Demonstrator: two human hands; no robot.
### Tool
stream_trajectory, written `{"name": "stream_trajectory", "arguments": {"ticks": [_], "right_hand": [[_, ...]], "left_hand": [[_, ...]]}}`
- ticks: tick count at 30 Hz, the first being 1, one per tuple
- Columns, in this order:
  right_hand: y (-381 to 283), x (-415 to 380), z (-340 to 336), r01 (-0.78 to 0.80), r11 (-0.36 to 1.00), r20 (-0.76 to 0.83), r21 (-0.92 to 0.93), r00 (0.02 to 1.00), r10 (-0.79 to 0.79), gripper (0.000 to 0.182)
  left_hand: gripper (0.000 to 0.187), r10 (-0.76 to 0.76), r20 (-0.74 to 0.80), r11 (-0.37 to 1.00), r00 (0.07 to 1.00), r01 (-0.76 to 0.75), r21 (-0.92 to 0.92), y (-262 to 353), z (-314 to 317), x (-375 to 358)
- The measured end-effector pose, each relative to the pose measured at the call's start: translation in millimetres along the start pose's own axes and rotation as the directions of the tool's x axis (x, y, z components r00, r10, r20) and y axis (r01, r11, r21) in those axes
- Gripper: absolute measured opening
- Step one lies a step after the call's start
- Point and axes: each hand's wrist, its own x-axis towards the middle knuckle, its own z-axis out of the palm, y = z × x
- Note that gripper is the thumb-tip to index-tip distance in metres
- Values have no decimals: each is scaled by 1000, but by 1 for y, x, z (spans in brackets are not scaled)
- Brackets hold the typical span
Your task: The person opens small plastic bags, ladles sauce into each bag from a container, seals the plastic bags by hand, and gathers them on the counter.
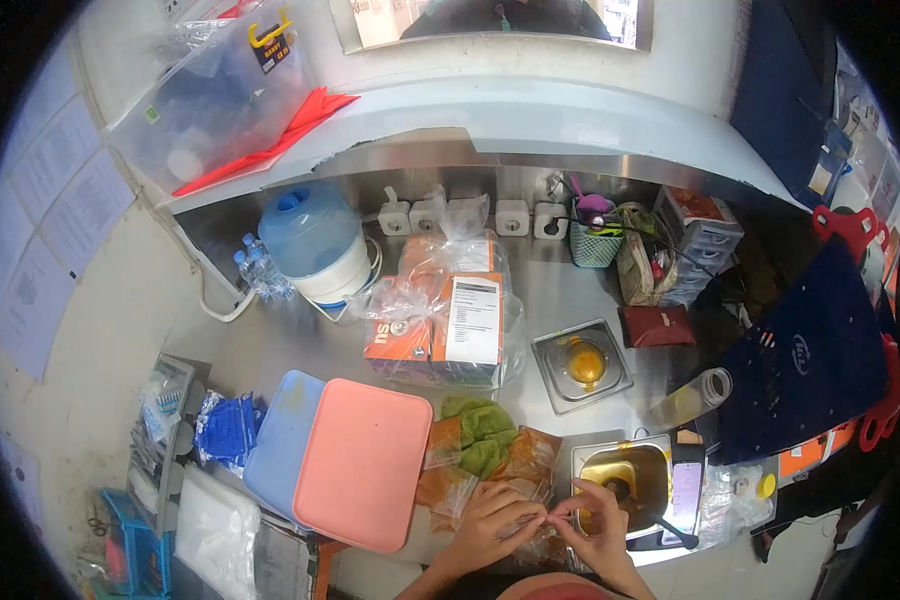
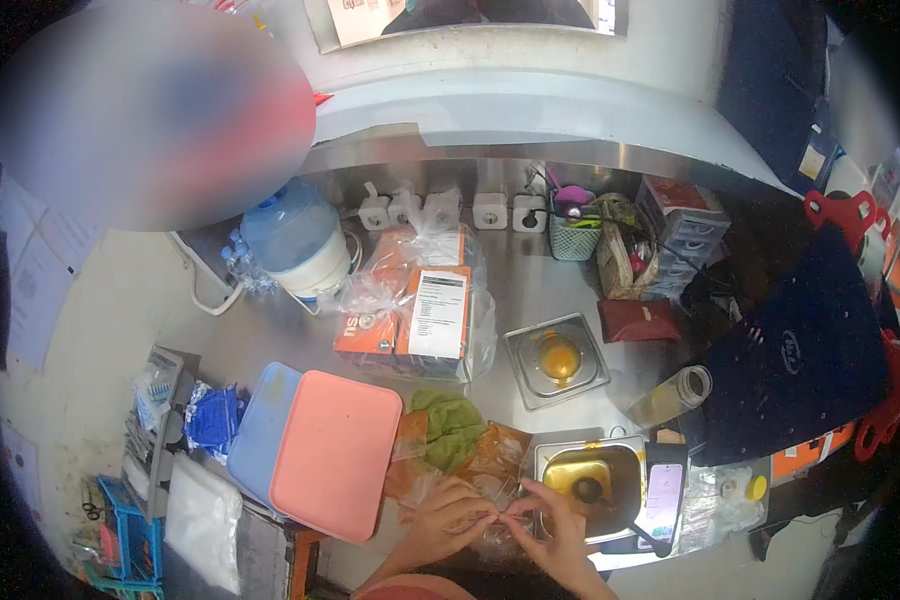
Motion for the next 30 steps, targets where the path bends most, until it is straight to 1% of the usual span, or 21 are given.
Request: {"name": "stream_trajectory", "arguments": {"ticks": [5, 6, 7, 8, 9, 10, 11, 13, 14, 16, 19, 21, 24, 26, 28, 30], "right_hand": [[-6, 1, 2, 13, 999, 38, -35, 999, -12, 66], [-8, 3, 4, 12, 998, -12, -58, 1000, -13, 66], [-10, 6, 4, 23, 997, 25, -67, 999, -21, 66], [-12, 4, -3, 22, 996, 65, -82, 998, -17, 67], [-12, 0, -10, 11, 994, 22, -110, 1000, -9, 67], [-10, 1, -9, 9, 995, 10, -97, 1000, -8, 66], [-8, 4, -3, 15, 998, 41, -62, 999, -13, 66], [-8, 3, 1, -54, 998, 2, -26, 999, 54, 68], [-6, 3, 4, -63, 998, -6, -15, 998, 63, 69], [-6, 0, 3, -80, 997, -26, -16, 996, 80, 69], [-6, -1, 6, -57, 998, -33, 24, 998, 58, 66], [-5, -3, 8, -125, 991, -33, 46, 991, 127, 65], [-1, -8, 9, -133, 988, -57, 82, 989, 138, 65], [3, -11, 8, -137, 988, -76, 68, 987, 142, 66], [4, -12, 5, -134, 989, -102, 54, 985, 139, 66], [4, -12, 1, -115, 992, -121, 42, 985, 119, 67]], "left_hand": [[20, 42, 22, 999, 999, -42, -5, 1, -10, -2], [18, 28, -1, 999, 1000, -28, 44, 0, -12, -3], [16, 30, -15, 997, 999, -29, 72, -1, -9, 0], [16, 76, 24, 997, 997, -77, 17, -1, -5, 4], [14, 31, 5, 999, 999, -31, 19, -2, -7, 4], [11, -44, -45, 997, 998, 47, 59, -1, -13, 0], [11, -73, -79, 993, 994, 80, 90, 0, -16, -4], [7, -26, -47, 996, 999, 30, 78, -5, -20, 0], [7, -32, -67, 995, 997, 38, 90, -4, -25, 1], [6, 41, -50, 979, 998, -31, 200, -2, -28, 2], [8, 10, -55, 969, 998, 4, 246, -3, -27, -5], [8, 16, -64, 963, 998, 2, 269, -2, -24, -8], [9, 20, -83, 952, 996, 6, 305, -2, -21, -8], [9, 15, -88, 946, 996, 15, 323, -1, -18, -8], [8, 54, -101, 921, 993, -10, 390, 0, -16, -5], [8, 75, -104, 923, 992, -30, 383, 4, -14, 0]]}}
